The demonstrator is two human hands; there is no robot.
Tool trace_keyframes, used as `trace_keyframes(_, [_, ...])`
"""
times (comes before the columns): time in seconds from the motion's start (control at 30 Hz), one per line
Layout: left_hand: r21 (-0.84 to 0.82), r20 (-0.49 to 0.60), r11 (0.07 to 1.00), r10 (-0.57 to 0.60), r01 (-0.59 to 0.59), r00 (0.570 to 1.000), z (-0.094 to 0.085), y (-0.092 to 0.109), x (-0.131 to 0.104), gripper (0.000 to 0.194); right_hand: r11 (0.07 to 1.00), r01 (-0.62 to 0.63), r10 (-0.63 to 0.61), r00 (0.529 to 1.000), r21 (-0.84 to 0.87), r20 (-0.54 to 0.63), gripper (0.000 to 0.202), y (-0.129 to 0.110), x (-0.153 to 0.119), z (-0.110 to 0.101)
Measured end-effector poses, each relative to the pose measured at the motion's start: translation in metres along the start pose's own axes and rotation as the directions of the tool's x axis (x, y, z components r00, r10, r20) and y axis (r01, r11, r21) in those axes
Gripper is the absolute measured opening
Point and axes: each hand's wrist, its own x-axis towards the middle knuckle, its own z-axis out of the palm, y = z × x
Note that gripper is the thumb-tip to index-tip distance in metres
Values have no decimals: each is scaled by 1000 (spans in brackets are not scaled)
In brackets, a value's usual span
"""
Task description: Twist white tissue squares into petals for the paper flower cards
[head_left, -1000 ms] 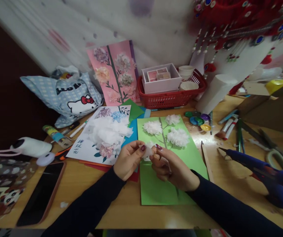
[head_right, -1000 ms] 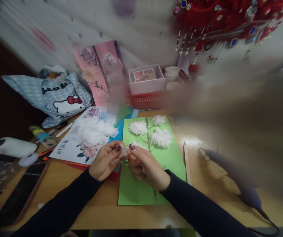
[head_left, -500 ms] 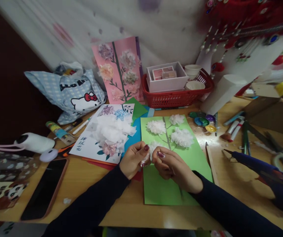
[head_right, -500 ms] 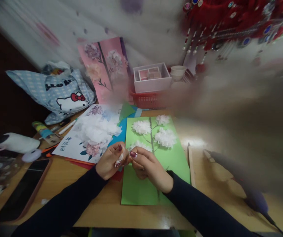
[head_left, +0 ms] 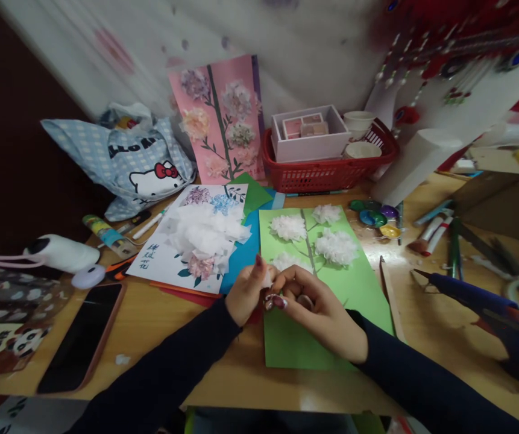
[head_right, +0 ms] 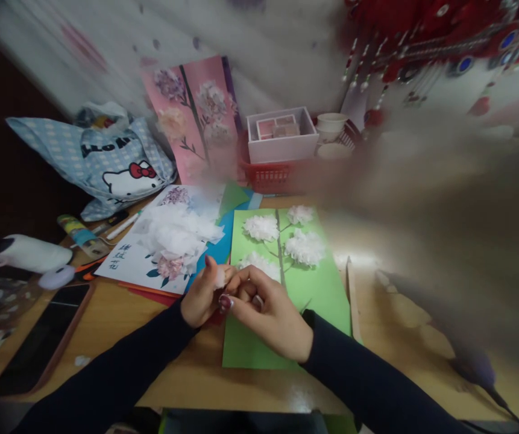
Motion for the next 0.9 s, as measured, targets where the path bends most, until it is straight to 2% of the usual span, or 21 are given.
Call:
trace_keyframes(0.17, [-48,128,990,-127,134,984,1,6,-3,85,984,20,-22,1000,175,6,32,-1,0,0])
trace_keyframes(0.3, [-22,165,982,-179,185,970,1,8,-5,87,984,0,3,1000,179,-15,28,0,-1,-1])
trace_keyframes(0.5, [15,91,973,-230,230,969,0,4,-6,88,1000,-21,21,1000,-17,-10,24,1,-1,-3])
trace_keyframes(0.9, [80,82,967,-247,241,965,3,7,-6,88,993,-15,12,1000,119,22,30,0,1,-1])
